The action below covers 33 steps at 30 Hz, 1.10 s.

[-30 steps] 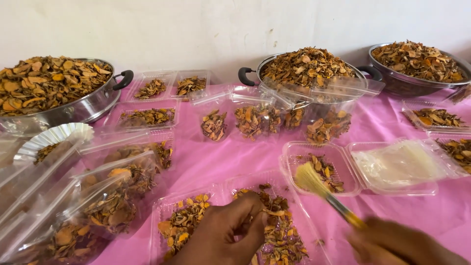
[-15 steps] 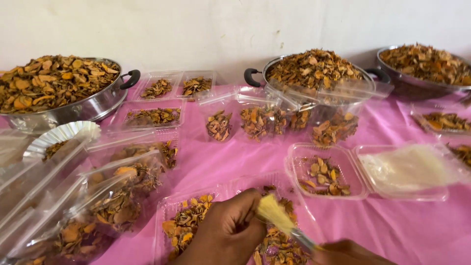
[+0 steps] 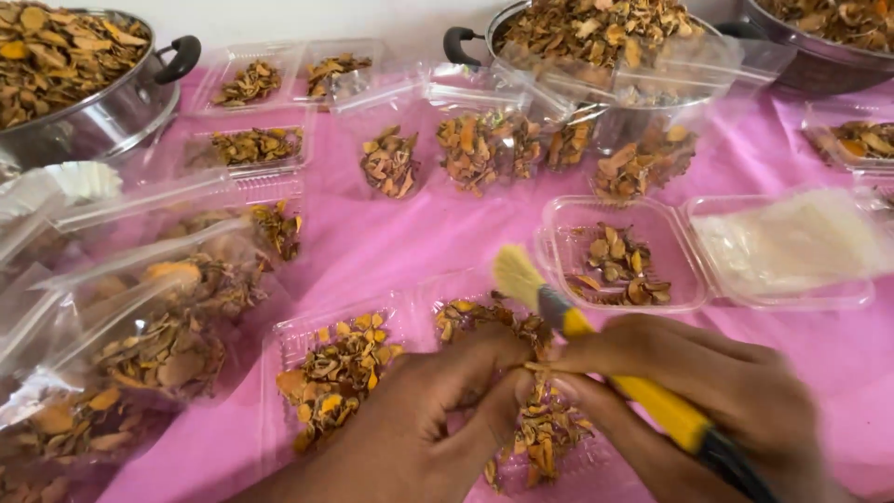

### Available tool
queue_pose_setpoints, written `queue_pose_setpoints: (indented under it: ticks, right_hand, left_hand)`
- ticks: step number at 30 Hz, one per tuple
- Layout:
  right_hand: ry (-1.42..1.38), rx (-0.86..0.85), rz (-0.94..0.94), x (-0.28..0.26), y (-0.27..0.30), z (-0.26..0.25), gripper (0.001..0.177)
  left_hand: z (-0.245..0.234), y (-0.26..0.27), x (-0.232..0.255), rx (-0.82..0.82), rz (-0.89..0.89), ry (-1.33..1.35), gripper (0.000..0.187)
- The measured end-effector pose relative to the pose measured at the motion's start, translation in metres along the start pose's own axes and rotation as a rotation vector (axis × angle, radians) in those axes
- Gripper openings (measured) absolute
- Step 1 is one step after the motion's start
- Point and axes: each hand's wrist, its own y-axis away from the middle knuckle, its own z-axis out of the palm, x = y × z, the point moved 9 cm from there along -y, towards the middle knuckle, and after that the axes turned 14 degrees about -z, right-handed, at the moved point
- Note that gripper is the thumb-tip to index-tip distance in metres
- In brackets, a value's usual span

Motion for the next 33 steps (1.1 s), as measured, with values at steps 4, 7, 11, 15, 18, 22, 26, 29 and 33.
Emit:
queue_pose_setpoints:
  ticks: [4, 7, 11, 15, 18, 22, 26, 29, 33]
  right_hand:
    - [-0.157, -0.832, 0.506, 0.098, 0.054, 0.029, 0.044]
    - [-0.008, -0.567, 0.354, 0.093, 0.023, 0.011, 0.030]
    - [0.281, -0.023, 0.043, 0.062, -0.016, -0.042, 0.012]
    - [0.406, -0.020, -0.024, 0.031, -0.026, -0.032, 0.011]
    - [0.289, -0.061, 0.067, 0.009, -0.030, -0.014, 0.009]
    - [-0.017, -0.571, -0.122, 0.002, -0.016, 0.077, 0.066]
    - [0.035, -0.719, -0.237, -0.003, -0.016, 0.128, 0.007]
    - [-0.089, -0.675, -0.172, 0.002, -0.018, 0.135, 0.008]
    - [-0.159, -0.655, -0.152, 0.002, -0.017, 0.136, 0.008]
  left_hand:
    - [-0.005, -0.005, -0.011, 0.002, -0.063, -0.308, 0.011]
    - [-0.007, -0.006, -0.012, 0.056, -0.011, -0.440, 0.009]
    - [-0.012, -0.014, -0.030, 0.044, -0.227, -0.570, 0.020]
    - [-0.013, -0.021, -0.035, 0.067, -0.169, -0.592, 0.032]
    - [-0.007, -0.016, -0.047, 0.002, -0.218, -0.605, 0.023]
    - [-0.014, -0.020, -0.055, 0.073, -0.322, -0.681, 0.015]
    - [-0.012, -0.022, -0.055, 0.071, -0.312, -0.706, 0.014]
    - [-0.014, -0.021, -0.057, 0.084, -0.297, -0.723, 0.012]
    - [-0.013, -0.019, -0.059, 0.063, -0.355, -0.726, 0.012]
